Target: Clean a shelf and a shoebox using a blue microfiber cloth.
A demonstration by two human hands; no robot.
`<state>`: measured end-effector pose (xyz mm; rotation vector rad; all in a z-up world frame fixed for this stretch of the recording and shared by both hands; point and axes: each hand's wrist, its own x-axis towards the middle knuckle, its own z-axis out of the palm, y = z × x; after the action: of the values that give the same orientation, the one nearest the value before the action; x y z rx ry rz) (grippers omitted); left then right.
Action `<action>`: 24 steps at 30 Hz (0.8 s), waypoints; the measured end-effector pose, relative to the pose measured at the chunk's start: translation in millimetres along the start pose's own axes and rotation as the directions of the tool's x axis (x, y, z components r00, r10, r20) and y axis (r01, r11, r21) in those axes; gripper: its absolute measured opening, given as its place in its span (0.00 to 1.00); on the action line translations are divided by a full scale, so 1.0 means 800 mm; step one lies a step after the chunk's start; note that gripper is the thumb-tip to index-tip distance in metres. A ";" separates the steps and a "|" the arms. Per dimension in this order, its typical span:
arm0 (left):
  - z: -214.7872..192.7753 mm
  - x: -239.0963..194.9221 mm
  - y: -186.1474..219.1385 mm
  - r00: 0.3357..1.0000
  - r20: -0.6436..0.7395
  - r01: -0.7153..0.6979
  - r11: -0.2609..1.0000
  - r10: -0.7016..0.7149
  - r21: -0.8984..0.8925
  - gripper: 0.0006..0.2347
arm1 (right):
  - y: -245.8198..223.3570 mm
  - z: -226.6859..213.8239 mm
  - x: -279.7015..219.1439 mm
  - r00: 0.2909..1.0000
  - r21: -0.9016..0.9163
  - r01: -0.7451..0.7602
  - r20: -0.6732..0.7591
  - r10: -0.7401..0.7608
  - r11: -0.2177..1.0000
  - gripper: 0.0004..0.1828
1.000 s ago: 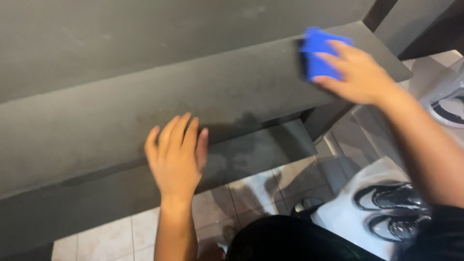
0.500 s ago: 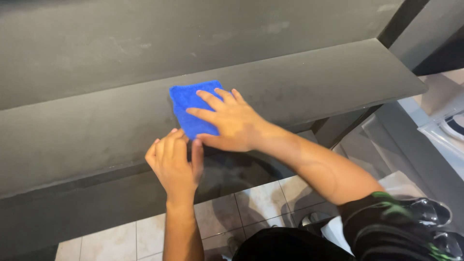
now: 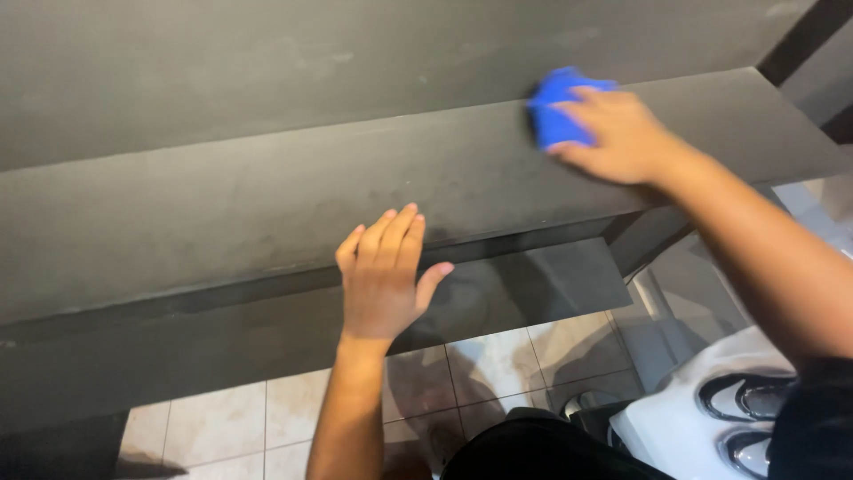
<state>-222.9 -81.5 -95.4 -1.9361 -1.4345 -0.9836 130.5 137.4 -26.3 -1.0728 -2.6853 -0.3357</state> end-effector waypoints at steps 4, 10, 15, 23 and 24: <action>-0.002 0.001 0.004 0.999 0.023 0.025 1.000 -0.024 -0.018 0.23 | -0.142 0.013 0.102 0.978 0.103 0.206 -0.066 -0.200 0.973 0.36; 0.012 -0.007 0.002 0.995 -0.079 0.046 0.991 -0.057 -0.128 0.24 | -0.181 0.015 0.130 0.937 0.219 0.344 -0.147 -0.317 0.913 0.34; 0.017 -0.011 0.001 0.994 -0.088 0.050 0.988 -0.064 -0.148 0.16 | -0.064 -0.040 0.025 0.968 0.302 0.249 -0.047 -0.246 0.920 0.34; 0.028 -0.014 0.003 0.992 -0.050 0.111 0.985 -0.118 -0.132 0.15 | -0.034 -0.042 0.027 0.908 0.292 0.415 -0.074 -0.412 0.862 0.36; 0.032 -0.015 0.003 0.991 -0.034 0.121 0.986 -0.126 -0.112 0.16 | -0.069 -0.048 0.051 0.851 0.359 0.518 -0.132 -0.508 0.776 0.34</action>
<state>-216.3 -69.7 -120.4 -1.9107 -1.5215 -1.1745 68.4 113.2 15.1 -0.2045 -2.8092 0.0962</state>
